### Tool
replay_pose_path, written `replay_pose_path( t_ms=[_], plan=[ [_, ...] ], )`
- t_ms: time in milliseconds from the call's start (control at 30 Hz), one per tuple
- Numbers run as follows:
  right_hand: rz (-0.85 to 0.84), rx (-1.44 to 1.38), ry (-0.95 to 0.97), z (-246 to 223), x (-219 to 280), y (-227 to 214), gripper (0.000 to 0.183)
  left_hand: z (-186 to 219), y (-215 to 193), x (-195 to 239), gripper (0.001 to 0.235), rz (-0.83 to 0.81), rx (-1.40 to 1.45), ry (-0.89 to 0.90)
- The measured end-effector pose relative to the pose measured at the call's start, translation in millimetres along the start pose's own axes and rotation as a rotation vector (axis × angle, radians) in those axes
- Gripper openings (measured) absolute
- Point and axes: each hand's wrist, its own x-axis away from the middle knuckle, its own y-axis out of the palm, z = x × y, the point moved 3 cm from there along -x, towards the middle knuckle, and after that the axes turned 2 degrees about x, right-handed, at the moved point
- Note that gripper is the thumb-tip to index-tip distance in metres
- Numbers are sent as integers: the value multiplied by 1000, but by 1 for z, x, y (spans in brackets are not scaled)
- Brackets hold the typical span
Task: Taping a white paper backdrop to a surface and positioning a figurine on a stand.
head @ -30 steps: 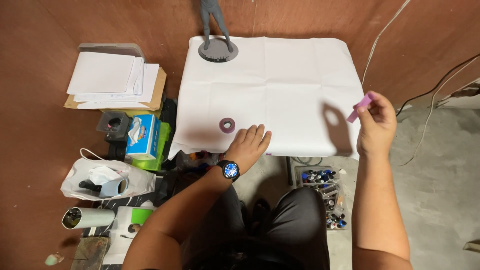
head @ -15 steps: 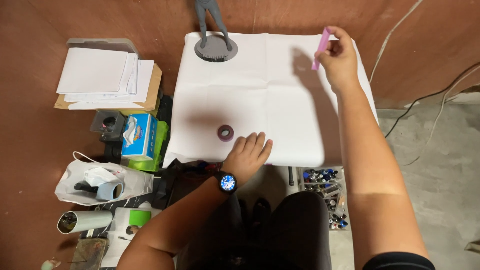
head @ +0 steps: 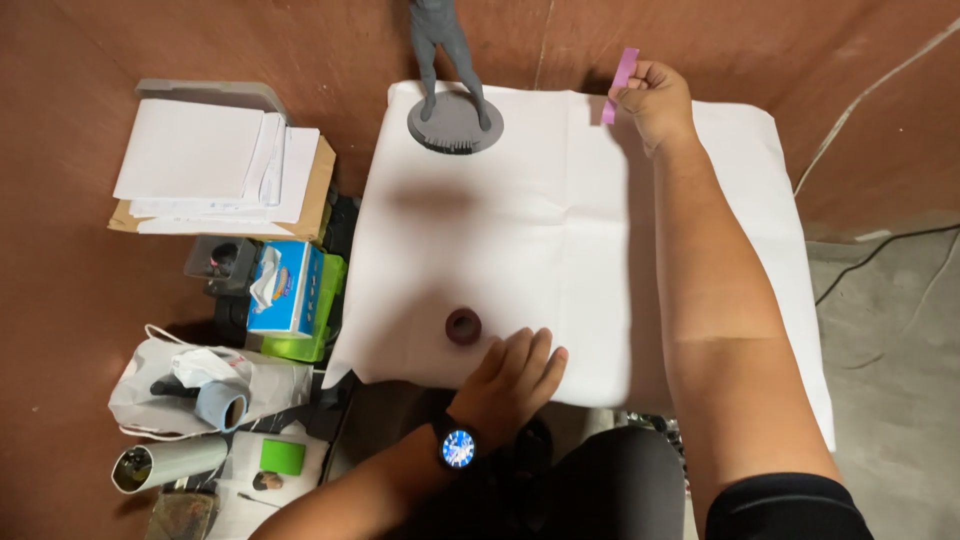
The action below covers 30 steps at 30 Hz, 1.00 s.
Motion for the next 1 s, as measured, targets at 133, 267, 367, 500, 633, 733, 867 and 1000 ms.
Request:
replay_pose_path(
  t_ms=[133,267,367,500,633,733,867,1000],
  plan=[
    [-62,-140,10,19,-37,6,29,0,-3,-6,37,-108,58,-28],
    [-19,-159,35,22,-53,14,37,3,-3,-5,49,-243,156,-61],
    [-50,-103,98,30,-53,17,38,-2,-6,-12,85,-302,289,-94],
    [27,-8,157,37,-58,19,40,-8,-9,-18,45,-237,191,-29],
    [79,41,162,43,-62,20,42,-8,-4,-17,37,-211,165,-32],
    [35,20,191,39,-59,26,43,-7,-2,-13,40,-241,185,-30],
    [-17,127,207,44,-63,33,38,-12,-6,-13,38,-196,195,-30],
    [33,311,308,26,-54,39,35,-13,-2,-10,40,-190,218,-28]
  ],
)
